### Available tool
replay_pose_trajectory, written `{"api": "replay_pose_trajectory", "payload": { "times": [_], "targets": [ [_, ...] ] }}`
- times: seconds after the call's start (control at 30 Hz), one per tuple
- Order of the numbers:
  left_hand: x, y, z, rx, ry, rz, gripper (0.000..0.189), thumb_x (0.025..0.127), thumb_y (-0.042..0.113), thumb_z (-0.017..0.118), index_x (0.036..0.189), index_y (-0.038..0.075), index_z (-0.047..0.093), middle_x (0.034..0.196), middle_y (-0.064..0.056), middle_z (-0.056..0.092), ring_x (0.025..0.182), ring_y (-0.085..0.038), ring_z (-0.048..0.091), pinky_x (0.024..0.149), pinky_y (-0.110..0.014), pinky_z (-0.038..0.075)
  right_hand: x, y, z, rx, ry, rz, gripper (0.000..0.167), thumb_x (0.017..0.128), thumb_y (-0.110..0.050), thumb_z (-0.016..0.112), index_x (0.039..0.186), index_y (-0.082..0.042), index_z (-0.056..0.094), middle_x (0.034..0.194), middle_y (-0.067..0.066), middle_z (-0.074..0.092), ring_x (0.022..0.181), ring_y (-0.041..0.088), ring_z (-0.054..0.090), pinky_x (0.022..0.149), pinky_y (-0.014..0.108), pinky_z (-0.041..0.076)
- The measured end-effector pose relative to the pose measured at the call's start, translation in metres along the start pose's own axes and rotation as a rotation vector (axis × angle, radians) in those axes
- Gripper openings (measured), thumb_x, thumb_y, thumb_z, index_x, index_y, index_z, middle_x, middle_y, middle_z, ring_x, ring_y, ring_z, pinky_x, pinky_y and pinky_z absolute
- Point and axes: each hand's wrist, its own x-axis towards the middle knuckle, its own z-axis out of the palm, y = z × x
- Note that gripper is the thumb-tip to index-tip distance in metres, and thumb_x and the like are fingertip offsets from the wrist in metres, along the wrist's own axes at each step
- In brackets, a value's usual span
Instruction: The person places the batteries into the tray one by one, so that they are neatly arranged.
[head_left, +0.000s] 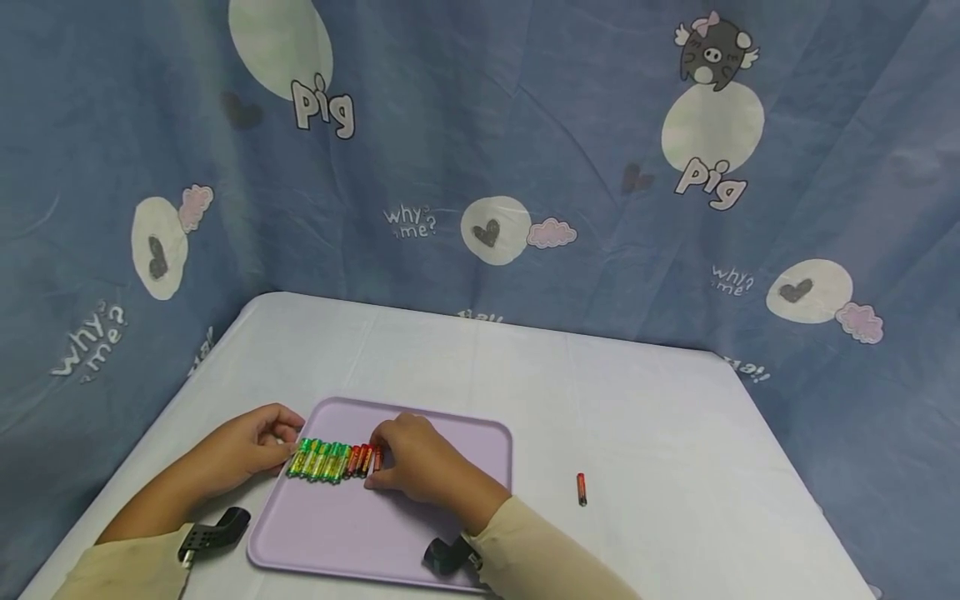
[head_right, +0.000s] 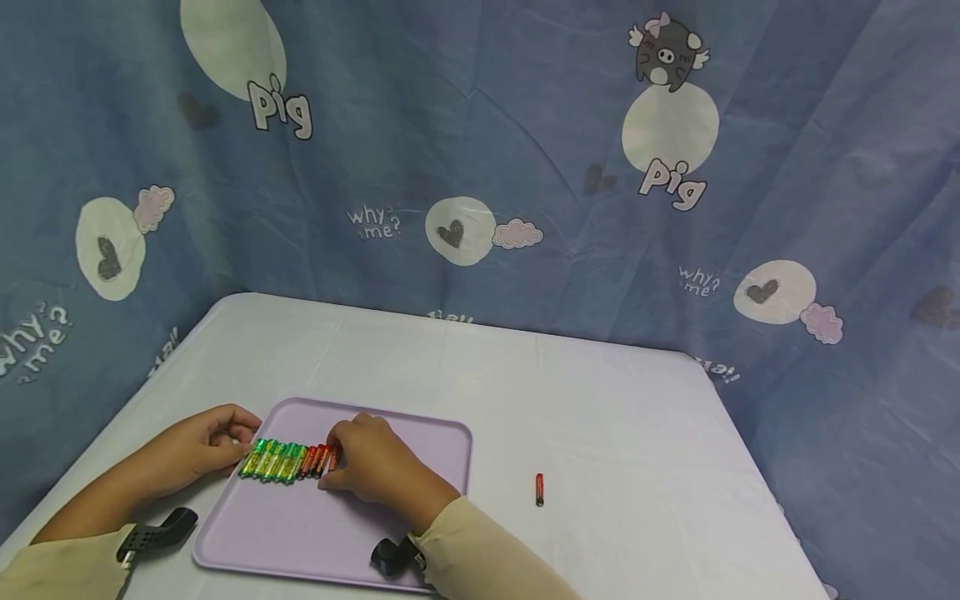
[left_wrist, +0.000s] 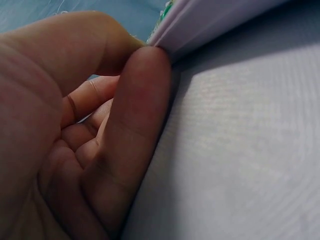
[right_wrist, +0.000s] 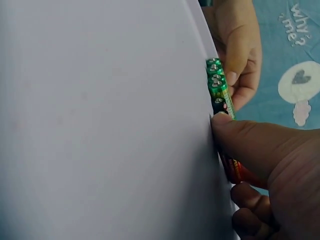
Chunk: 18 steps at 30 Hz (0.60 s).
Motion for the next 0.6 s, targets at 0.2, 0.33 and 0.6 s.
{"api": "replay_pose_trajectory", "payload": {
  "times": [0.2, 0.33, 0.6],
  "targets": [
    [0.000, 0.003, 0.001, -0.017, -0.008, -0.020, 0.039, 0.095, 0.007, 0.068, 0.129, -0.007, 0.056, 0.105, -0.012, 0.060, 0.079, -0.010, 0.059, 0.069, -0.027, 0.056, -0.005, 0.001, -0.002, 0.009, -0.018, 0.006, 0.060, 0.080, -0.047, 0.091, 0.129, -0.022, 0.067, 0.112, -0.009, 0.061, 0.104, 0.006, 0.055, 0.094, 0.022, 0.048],
    [0.000, 0.002, 0.001, -0.013, -0.013, -0.021, 0.039, 0.096, 0.007, 0.068, 0.129, -0.007, 0.056, 0.105, -0.013, 0.061, 0.080, -0.010, 0.060, 0.069, -0.027, 0.056, -0.012, 0.004, -0.007, -0.011, -0.017, -0.028, 0.070, 0.079, -0.048, 0.091, 0.138, -0.024, 0.062, 0.118, -0.009, 0.061, 0.113, 0.008, 0.056, 0.100, 0.023, 0.048],
    [0.001, 0.001, 0.001, 0.008, -0.007, -0.019, 0.039, 0.096, 0.008, 0.068, 0.130, -0.007, 0.056, 0.104, -0.012, 0.061, 0.080, -0.009, 0.059, 0.069, -0.027, 0.056, -0.040, 0.022, -0.021, -0.052, 0.050, -0.117, 0.059, 0.085, -0.040, 0.088, 0.136, -0.022, 0.064, 0.121, -0.006, 0.060, 0.111, 0.008, 0.054, 0.098, 0.021, 0.048]
  ]
}}
